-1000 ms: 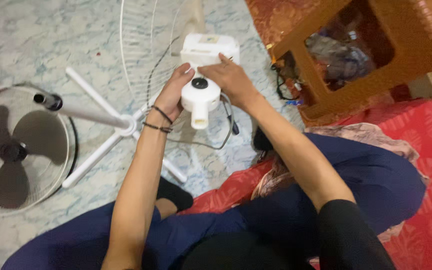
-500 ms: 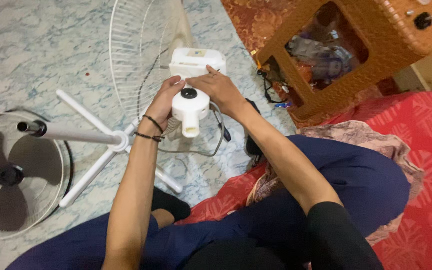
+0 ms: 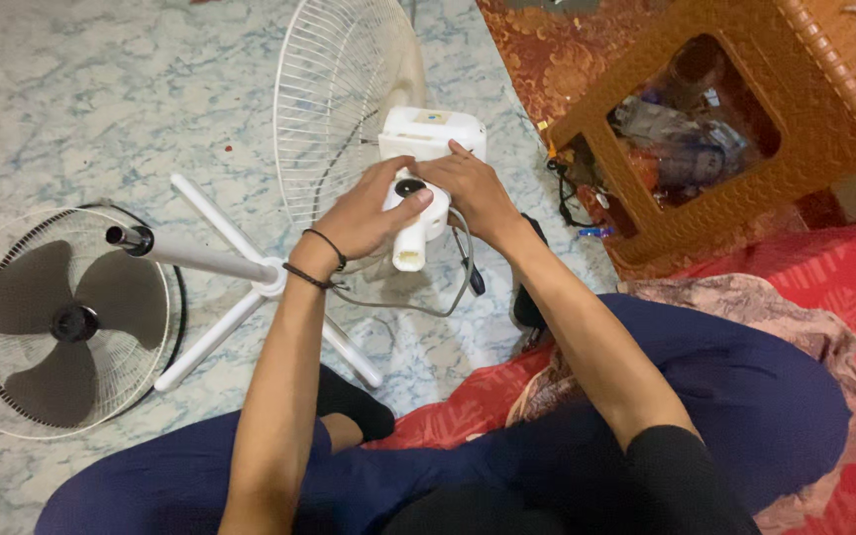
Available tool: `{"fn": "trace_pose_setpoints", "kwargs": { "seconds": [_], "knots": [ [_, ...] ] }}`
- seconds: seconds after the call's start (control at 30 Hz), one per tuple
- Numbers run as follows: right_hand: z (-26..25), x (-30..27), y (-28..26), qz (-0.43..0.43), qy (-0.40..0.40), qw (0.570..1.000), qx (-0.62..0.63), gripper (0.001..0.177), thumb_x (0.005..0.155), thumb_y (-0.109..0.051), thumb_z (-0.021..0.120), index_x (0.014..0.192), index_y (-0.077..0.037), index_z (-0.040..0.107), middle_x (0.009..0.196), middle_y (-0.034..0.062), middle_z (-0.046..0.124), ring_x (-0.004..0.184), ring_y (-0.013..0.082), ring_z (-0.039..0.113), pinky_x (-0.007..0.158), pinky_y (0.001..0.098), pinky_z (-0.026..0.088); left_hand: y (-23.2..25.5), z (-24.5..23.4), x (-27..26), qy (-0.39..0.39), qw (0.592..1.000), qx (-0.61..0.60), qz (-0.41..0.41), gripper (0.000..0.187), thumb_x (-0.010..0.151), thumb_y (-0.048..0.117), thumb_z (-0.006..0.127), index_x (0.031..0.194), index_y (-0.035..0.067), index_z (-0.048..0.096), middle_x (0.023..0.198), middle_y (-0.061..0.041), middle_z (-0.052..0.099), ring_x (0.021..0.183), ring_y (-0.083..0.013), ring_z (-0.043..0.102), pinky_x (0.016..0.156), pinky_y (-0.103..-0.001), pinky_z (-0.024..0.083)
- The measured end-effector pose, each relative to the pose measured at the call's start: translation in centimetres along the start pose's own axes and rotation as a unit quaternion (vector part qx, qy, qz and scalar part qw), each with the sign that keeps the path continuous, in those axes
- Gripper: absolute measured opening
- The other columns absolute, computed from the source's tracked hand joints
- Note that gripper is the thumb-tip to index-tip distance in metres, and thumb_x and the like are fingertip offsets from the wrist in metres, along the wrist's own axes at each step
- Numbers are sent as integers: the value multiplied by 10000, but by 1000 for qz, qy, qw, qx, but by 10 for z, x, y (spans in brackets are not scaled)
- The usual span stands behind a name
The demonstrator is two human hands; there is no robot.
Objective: The person disassembles a white pedestal fan by removing the motor housing and stand components using a screwdriver. They then reassemble the fan by attaching the motor housing back to the stand and securing it.
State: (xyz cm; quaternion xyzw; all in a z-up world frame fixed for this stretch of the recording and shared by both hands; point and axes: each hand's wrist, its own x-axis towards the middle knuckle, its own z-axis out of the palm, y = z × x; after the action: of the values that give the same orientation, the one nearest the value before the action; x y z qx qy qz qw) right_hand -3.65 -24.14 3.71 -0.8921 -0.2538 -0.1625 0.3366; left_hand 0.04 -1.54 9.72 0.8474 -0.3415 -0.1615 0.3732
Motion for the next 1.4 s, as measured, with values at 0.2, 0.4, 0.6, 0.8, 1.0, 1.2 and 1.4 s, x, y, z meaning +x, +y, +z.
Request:
{"fn": "trace_pose_setpoints", "kwargs": {
  "seconds": [0.2,0.4,0.6,0.8,1.0,1.2,1.4],
  "knots": [
    [-4,1,-3,10,4,1000,-3,587,727,-140,814,1295,-119,667,1300,71,713,1216,289,663,1177,587,381,-2,-3,7,-12,989,-132,-61,684,1011,541,445,1463,28,470,1400,-197,586,1326,-287,560,1104,-370,419],
    [-10,4,-3,36,52,998,-7,564,739,-153,849,1279,-119,691,1256,78,732,1138,322,686,1122,590,431,-23,8,15,44,942,-330,43,649,1119,508,279,1430,27,584,1410,-136,641,1349,-219,560,1179,-312,371],
    [0,-10,3,136,99,986,6,451,713,-152,863,1134,-77,717,1012,153,738,954,377,706,799,453,559,-20,41,40,146,948,-264,104,506,1120,459,400,1280,30,614,1239,-132,645,1210,-227,599,1085,-346,439],
    [19,-35,20,159,176,971,37,353,706,-194,919,940,-43,703,855,152,743,812,326,751,710,403,574,-1,58,64,169,971,-144,91,421,1067,440,526,1173,55,659,1145,-128,698,1126,-272,674,1008,-368,506],
    [13,-52,33,198,165,966,26,353,696,-197,918,965,-52,741,866,138,763,812,281,775,725,386,584,11,67,66,121,964,-203,120,488,1077,446,487,1341,46,583,1303,-149,654,1242,-288,618,1032,-368,472],
    [-5,-47,16,176,177,968,23,371,697,-213,910,989,-55,743,887,135,768,827,285,770,720,380,575,20,59,66,136,956,-242,91,478,1072,437,478,1347,64,595,1342,-148,669,1282,-279,634,1081,-360,463],
    [-23,-25,-6,199,122,972,4,329,696,-272,888,948,-92,777,848,124,766,785,291,761,687,388,566,24,44,57,159,952,-255,65,466,1088,439,444,1331,78,610,1303,-133,696,1261,-260,645,1071,-347,464]
  ]
}}
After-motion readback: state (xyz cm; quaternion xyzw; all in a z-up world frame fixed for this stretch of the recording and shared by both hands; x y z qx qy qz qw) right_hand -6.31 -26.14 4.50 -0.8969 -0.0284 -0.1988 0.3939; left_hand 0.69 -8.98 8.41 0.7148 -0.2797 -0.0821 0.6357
